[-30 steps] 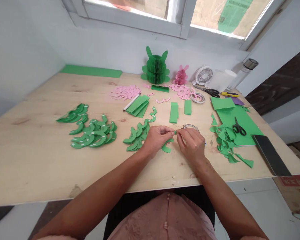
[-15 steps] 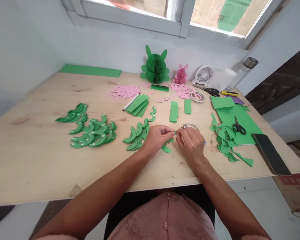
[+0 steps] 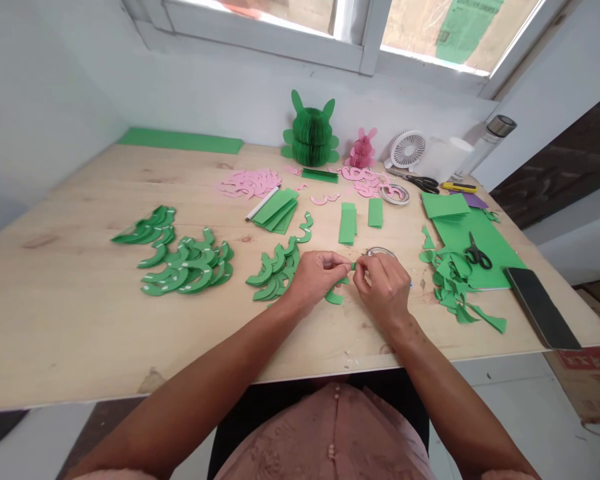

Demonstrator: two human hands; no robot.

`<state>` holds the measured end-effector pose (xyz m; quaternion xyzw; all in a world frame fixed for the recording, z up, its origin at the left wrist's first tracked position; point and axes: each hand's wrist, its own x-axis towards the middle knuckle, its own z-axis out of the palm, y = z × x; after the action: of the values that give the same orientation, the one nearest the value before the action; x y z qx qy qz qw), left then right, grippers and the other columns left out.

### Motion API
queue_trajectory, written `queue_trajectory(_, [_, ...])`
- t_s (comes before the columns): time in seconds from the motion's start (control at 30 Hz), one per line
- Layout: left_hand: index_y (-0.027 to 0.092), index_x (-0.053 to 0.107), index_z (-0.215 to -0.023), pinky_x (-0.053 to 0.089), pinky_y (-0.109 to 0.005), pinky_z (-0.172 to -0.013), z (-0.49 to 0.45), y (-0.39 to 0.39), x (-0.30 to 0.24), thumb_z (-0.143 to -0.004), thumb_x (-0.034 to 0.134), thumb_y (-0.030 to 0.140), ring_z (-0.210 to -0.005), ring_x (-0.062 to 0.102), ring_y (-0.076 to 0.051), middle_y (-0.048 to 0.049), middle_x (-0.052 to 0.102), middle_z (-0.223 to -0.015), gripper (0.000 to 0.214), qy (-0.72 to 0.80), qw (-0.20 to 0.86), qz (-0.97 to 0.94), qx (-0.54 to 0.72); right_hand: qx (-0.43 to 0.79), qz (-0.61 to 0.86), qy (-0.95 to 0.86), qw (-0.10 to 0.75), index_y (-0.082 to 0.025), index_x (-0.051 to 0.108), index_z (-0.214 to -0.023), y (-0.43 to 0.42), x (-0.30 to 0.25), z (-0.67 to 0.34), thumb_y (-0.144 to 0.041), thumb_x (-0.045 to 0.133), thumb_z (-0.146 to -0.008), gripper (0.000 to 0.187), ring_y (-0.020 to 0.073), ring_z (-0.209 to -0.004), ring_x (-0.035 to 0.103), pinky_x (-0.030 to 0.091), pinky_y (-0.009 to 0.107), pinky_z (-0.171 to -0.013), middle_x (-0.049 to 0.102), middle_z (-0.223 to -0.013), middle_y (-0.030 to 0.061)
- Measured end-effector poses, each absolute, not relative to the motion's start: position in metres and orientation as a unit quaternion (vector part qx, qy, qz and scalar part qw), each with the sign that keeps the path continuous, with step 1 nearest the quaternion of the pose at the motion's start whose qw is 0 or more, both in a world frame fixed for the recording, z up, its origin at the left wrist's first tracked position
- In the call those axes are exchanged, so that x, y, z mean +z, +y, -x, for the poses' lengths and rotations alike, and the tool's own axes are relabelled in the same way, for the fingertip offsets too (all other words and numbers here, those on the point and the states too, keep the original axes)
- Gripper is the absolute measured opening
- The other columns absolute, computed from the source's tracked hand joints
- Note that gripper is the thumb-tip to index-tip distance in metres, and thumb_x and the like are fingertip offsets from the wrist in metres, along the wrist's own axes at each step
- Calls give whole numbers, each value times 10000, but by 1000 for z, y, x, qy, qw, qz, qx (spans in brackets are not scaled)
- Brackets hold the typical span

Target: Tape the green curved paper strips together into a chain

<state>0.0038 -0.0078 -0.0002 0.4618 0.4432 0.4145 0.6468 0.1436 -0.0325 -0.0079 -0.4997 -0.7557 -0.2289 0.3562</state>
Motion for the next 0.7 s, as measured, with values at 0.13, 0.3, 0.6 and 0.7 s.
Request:
queue_trajectory(0.13, [142,674,-622,400,-182,-432,-3,-8,2,-608,676,223,-459,476,-70,16,589,-523,83,455,637,-464,415,-212,510,-747,370,-201,564,-741,-32,-10,-148,-85,493,-793,146,160,-609,528,396,290,-595,578,-621,23])
queue_trajectory(0.3, [138,674,-617,408,-185,-440,-3,-8,4,-601,682,225,-471,492,-74,11,597,-535,89,462,636,-448,426,-125,540,-719,419,-193,577,-772,-31,-10,-151,-123,503,-815,110,144,-587,526,423,282,-607,591,-642,20])
queue_trajectory(0.6, [124,672,-653,396,-180,-426,-2,-8,5,-605,692,235,-479,494,-78,3,597,-538,122,458,646,-438,427,185,575,-603,521,-186,634,-887,-30,-9,-154,-281,578,-796,143,142,-629,558,444,271,-570,634,-737,24])
queue_trajectory(0.7, [124,667,-641,395,-179,-421,-3,-8,6,-600,688,230,-484,497,-81,1,592,-534,115,460,646,-433,428,273,557,-549,561,-190,634,-878,-28,-11,-155,-290,590,-777,149,147,-666,584,458,268,-582,648,-773,30])
